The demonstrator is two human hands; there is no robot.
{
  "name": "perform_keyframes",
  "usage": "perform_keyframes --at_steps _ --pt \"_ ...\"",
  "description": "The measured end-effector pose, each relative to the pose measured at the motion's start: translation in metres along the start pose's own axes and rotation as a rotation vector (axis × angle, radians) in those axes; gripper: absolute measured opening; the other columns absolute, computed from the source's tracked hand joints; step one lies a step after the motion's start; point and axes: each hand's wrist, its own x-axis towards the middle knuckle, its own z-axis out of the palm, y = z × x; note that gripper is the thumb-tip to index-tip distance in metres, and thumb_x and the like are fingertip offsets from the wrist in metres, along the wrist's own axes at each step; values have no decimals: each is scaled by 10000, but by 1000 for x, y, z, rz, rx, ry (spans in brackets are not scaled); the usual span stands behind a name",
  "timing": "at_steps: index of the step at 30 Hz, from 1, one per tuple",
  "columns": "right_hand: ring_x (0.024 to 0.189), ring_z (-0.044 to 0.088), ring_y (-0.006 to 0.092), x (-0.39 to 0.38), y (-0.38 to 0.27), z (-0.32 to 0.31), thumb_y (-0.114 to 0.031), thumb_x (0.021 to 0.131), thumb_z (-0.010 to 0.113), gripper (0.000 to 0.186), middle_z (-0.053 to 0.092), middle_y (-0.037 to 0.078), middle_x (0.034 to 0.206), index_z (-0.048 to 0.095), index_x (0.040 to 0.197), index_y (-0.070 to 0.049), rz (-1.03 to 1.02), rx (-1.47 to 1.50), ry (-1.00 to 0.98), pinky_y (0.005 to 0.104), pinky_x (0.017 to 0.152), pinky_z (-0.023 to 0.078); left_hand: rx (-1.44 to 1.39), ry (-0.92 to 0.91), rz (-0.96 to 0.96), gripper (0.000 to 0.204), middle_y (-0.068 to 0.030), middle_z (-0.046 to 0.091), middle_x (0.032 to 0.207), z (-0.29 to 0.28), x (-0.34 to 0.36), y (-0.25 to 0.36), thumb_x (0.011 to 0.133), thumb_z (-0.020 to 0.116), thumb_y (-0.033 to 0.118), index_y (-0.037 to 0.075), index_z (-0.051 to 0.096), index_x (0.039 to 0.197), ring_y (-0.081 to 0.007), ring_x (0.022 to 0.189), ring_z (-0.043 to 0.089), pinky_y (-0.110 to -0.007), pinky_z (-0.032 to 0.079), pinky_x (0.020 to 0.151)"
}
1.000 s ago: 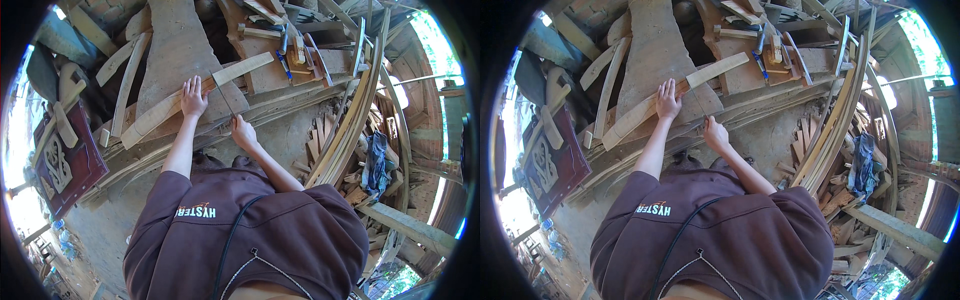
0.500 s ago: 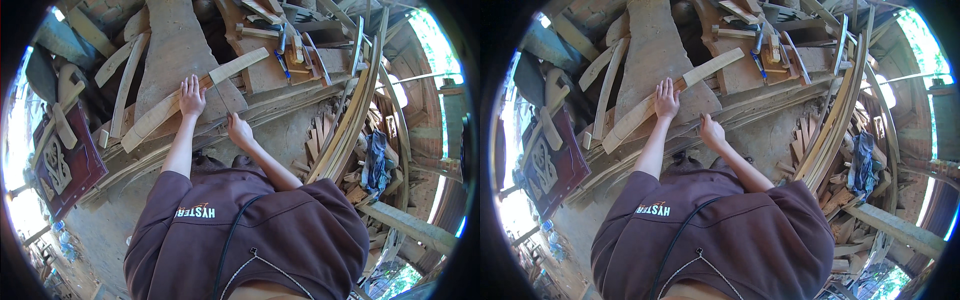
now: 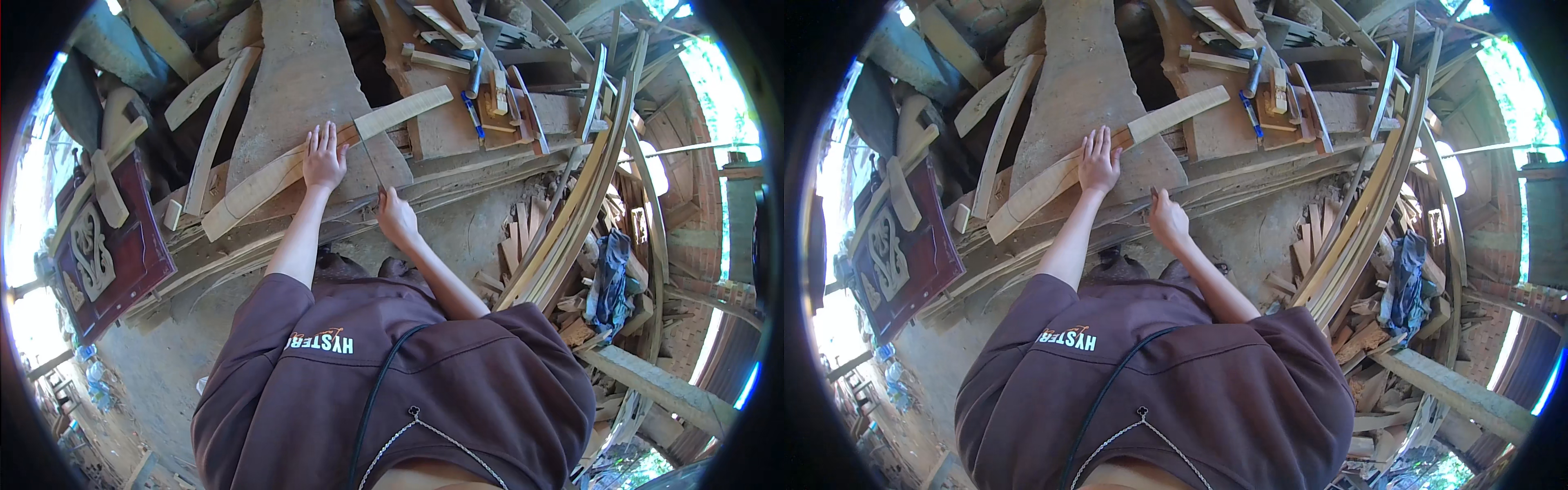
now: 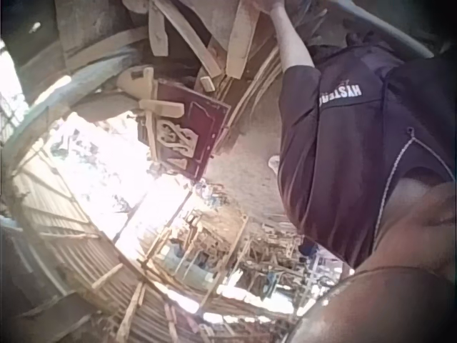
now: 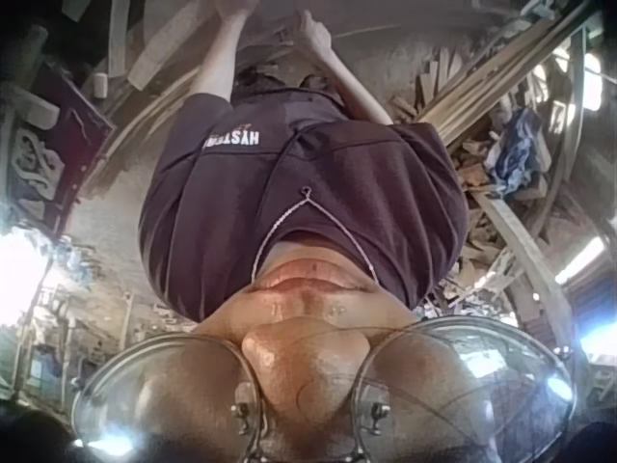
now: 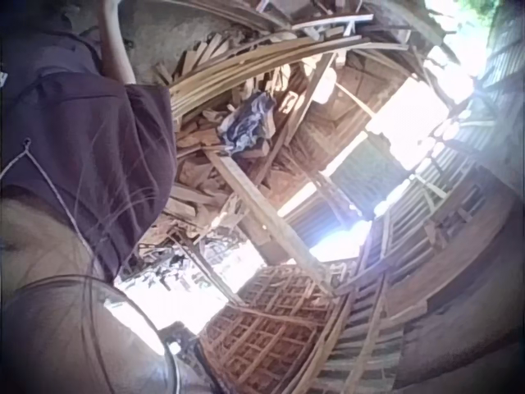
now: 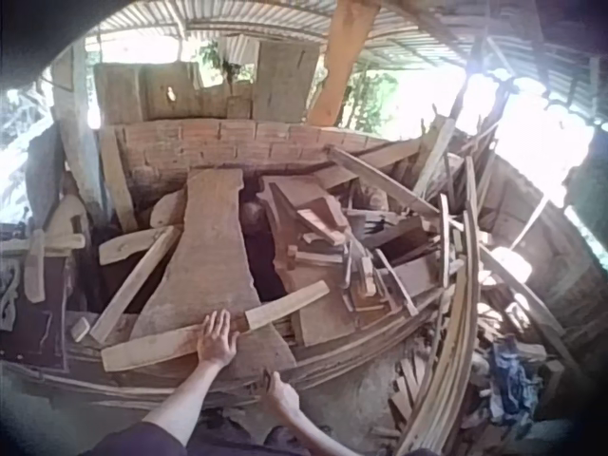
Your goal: Sawing a piece of wood with a hand saw.
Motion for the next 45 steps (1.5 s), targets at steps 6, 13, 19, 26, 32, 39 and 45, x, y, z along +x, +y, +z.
perform_keyframes --at_steps 6,13,19,26,32,39,45 --pt "728 632 479 12 -7 -13 -278 986 398 278 642 292 762 492 964 -18 -1 -48 -22 573 667 493 -21 -5 -9 560 -104 451 1444 -5 -1 1 968 445 393 48 424 1409 -304 1350 379 -431 231 1159" --pt "726 628 491 35 -11 -2 -290 986 403 278 637 302 763 492 962 -28 -40 -29 18 581 658 492 -31 15 8 557 -123 463 1428 -3 -2 0 966 446 395 37 443 1393 -327 1338 391 -432 238 1157" --pt "751 621 503 -5 3 -16 -288 986 400 277 634 315 781 494 951 -29 14 6 -69 589 675 483 -44 26 17 546 -119 464 1427 -4 -1 0 965 450 393 41 458 1383 -323 1335 397 -433 246 1155" --pt "782 627 498 50 -26 -4 -291 990 383 299 640 314 804 504 988 -18 17 -8 7 581 706 486 -32 10 24 547 -113 458 1432 -4 3 3 958 467 388 43 454 1383 -319 1334 393 -429 249 1153" --pt "783 618 505 -13 -4 -17 -293 990 392 302 633 321 808 504 999 -12 66 -10 -80 586 705 474 -20 -7 10 571 -107 447 1446 -3 0 -1 971 431 410 50 417 1414 -317 1351 376 -431 215 1167" --pt "800 609 510 37 -29 -14 -299 995 379 321 632 322 822 505 994 -4 37 -9 -52 585 727 463 -24 14 23 546 -105 451 1443 -4 0 -1 962 466 382 53 440 1396 -316 1336 397 -433 246 1154" --pt "809 633 494 13 -27 -21 -278 993 376 302 641 322 834 495 1005 -1 61 -51 -80 568 729 492 -37 12 20 561 -110 450 1440 -1 -3 -3 958 461 405 49 443 1391 -318 1344 385 -432 228 1160"
